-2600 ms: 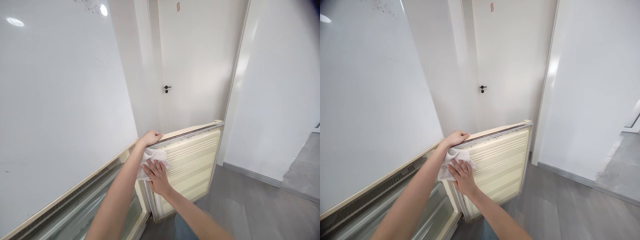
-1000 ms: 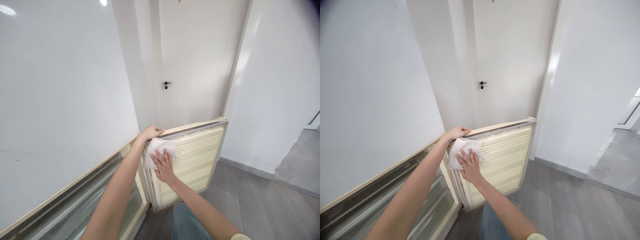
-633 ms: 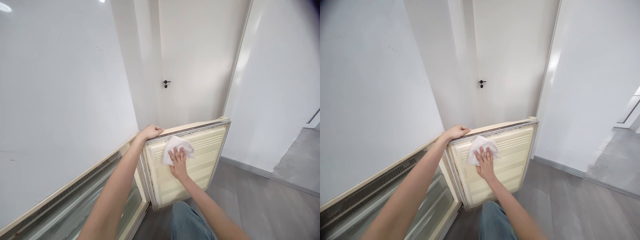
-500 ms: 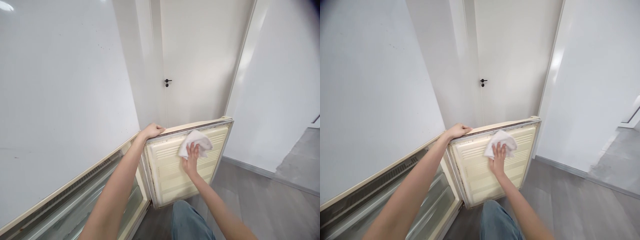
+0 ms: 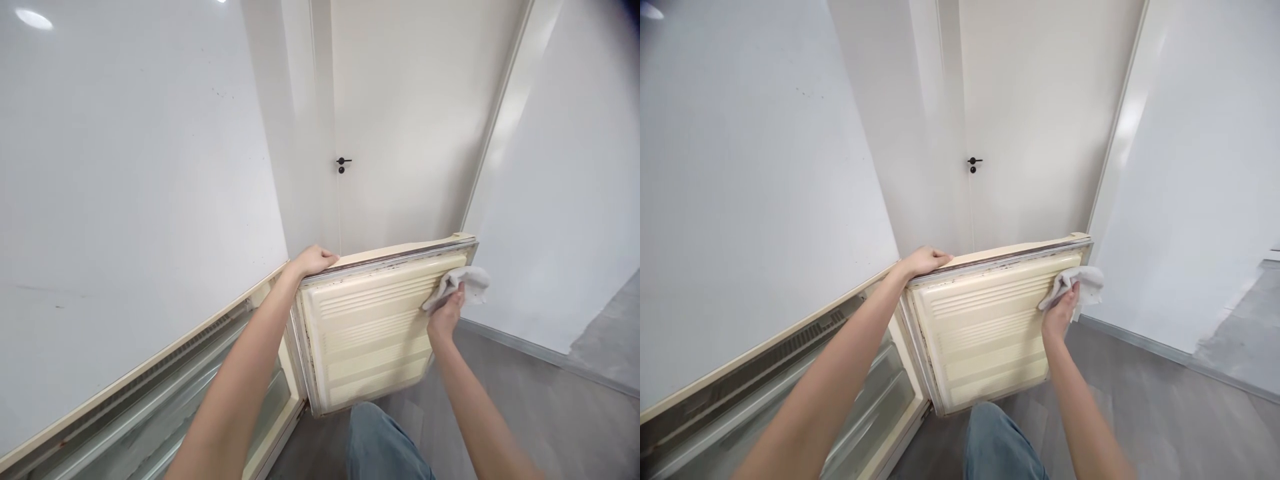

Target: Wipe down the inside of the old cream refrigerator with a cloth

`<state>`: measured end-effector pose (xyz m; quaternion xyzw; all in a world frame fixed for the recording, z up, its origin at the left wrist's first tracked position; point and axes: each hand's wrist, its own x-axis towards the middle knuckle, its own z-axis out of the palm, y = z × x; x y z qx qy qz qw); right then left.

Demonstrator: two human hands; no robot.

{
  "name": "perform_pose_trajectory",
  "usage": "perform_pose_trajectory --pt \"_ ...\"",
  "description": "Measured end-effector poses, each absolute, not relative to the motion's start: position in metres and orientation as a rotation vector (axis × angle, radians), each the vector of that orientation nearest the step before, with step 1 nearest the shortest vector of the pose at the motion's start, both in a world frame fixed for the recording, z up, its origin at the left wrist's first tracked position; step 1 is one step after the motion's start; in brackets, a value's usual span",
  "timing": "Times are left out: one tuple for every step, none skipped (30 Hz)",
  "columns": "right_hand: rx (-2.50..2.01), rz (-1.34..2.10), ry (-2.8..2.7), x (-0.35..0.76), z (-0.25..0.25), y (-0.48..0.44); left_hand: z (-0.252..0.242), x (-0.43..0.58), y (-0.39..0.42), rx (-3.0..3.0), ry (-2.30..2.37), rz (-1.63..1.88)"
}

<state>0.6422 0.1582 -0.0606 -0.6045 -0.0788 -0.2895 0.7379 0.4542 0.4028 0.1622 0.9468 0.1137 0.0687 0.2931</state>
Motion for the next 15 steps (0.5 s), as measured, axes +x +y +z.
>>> perform_pose_trajectory --pt "-1.367 -0.719 -0.154 0.638 -0.059 0.159 0.162 0.454 0.403 2.522 0.301 0.187" --pt "-1.408 -0.809 -0.148 0.634 -0.057 0.160 0.162 0.454 0.403 2.522 0.300 0.189" --pt "-1.441 -0.893 -0.146 0.633 -0.056 0.161 0.162 0.453 0.402 2.522 0.298 0.190" --pt "-1.463 -0.964 -0.140 0.633 -0.054 0.162 0.161 0.453 0.402 2.521 0.296 0.189" --pt "-1.471 -1.019 -0.128 0.634 -0.053 0.163 0.161 0.453 0.402 2.521 0.294 0.189" --pt "-1.472 -1.054 -0.112 0.637 -0.052 0.163 0.161 0.453 0.402 2.520 0.290 0.189" --pt "-1.475 -1.066 -0.097 0.641 -0.052 0.165 0.161 0.453 0.402 2.518 0.284 0.187" --pt "-1.484 -1.056 -0.087 0.645 -0.052 0.166 0.161 0.452 0.402 2.517 0.278 0.186" --pt "-1.498 -1.026 -0.084 0.647 -0.052 0.168 0.161 0.452 0.402 2.516 0.273 0.184" --pt "-1.520 -0.991 -0.090 0.648 -0.052 0.171 0.161 0.452 0.403 2.515 0.270 0.182" --pt "-1.549 -0.964 -0.105 0.647 -0.053 0.175 0.161 0.452 0.403 2.513 0.267 0.182" --pt "-1.580 -0.953 -0.128 0.642 -0.055 0.180 0.161 0.452 0.403 2.511 0.266 0.182" --pt "-1.608 -0.953 -0.162 0.636 -0.057 0.186 0.162 0.452 0.403 2.508 0.266 0.183" --pt "-1.629 -0.960 -0.206 0.626 -0.059 0.194 0.162 0.453 0.403 2.503 0.266 0.184" --pt "-1.647 -0.974 -0.256 0.615 -0.062 0.203 0.161 0.453 0.403 2.498 0.269 0.183"
